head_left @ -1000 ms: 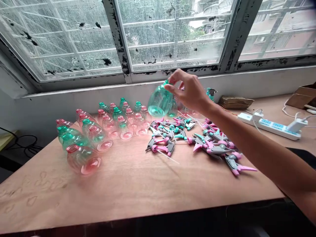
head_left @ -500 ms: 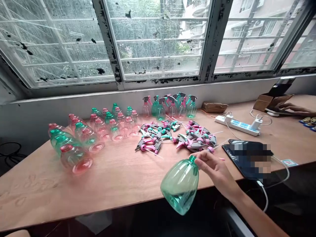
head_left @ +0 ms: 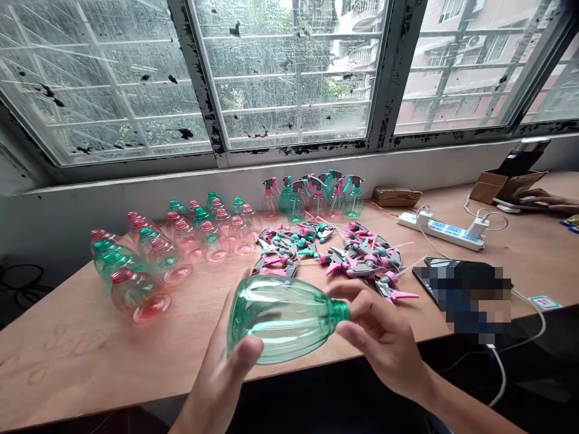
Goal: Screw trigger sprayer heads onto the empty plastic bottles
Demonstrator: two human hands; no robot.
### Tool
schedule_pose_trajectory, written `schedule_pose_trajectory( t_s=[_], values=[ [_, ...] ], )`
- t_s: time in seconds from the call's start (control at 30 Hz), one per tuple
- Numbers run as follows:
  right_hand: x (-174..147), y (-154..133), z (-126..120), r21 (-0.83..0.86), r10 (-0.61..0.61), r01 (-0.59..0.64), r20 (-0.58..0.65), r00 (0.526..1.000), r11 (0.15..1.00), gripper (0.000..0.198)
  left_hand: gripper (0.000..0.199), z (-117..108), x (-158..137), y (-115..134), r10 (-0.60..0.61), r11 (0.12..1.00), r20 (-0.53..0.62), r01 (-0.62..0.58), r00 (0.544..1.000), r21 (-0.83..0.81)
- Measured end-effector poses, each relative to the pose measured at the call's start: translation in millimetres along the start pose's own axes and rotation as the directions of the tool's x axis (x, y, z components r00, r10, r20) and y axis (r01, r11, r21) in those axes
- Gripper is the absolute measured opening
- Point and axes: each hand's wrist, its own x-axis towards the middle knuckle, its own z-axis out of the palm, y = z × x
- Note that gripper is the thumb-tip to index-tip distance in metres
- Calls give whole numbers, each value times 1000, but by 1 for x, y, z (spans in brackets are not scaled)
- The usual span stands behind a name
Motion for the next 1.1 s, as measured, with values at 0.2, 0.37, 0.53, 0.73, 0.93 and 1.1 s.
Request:
schedule_pose_trajectory(
  t_s=[0.2,0.37,0.53,0.73,0.93,1.1],
  values=[
    [85,35,-53,-853,223,-128,-14,975,506,34,57,6,-2,-13,32,994,-28,-35,999,-108],
    [140,92,-83,-973,446,-204,-232,864,-111,21,57,4,0,-37,-77,997,-76,76,994,-8],
    [137,106,-91,-968,517,-158,-239,822,-197,25,57,0,6,-46,-60,998,-1,60,998,6],
    [134,108,-96,-963,579,-167,-261,773,-212,27,62,-2,7,-52,-46,999,3,46,999,-1],
    [137,95,-93,-977,448,-196,-214,868,-88,19,59,-5,6,-53,-57,998,5,57,998,20],
    [131,68,-91,-985,9,-102,-102,995,141,42,52,-1,4,-44,-67,998,-7,67,998,13]
  ],
)
